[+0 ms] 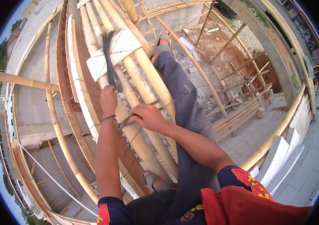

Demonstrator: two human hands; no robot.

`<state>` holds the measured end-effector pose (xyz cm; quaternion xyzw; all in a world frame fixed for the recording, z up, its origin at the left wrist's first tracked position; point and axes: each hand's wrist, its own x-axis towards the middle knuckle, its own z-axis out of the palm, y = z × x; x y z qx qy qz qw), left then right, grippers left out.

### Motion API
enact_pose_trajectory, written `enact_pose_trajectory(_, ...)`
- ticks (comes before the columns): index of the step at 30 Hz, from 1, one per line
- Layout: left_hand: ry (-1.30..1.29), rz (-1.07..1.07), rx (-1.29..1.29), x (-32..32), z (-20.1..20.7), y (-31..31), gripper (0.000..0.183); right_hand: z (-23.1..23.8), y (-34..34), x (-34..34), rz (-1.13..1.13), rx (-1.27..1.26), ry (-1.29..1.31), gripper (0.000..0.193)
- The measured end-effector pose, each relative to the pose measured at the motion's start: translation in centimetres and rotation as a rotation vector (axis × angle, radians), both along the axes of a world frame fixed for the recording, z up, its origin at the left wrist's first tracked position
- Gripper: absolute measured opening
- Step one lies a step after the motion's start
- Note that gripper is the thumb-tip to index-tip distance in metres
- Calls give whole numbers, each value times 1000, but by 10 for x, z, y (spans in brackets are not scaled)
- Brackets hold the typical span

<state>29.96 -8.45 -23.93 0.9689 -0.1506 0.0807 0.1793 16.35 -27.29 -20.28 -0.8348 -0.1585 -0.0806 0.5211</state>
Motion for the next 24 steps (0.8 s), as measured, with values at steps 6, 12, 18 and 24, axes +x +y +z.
enact_pose_trajectory(6, 19, -38, -75, 6, -4, 9, 13, -5, 0, 1, 19, -20, 36, 12)
enact_pose_trajectory(12, 59, -120, -281, 10, 2, 15, 13, -9, -1, 2, 34, -41, 77, 13)
enact_pose_trajectory(18, 285, -90, -332, 12, -1, 13, 14, -11, 0, 2, 37, -55, 104, 13)
enact_pose_trajectory(24, 186, -49, -250, 18, -11, 12, 15, -11, -2, 2, 39, -63, 150, 13)
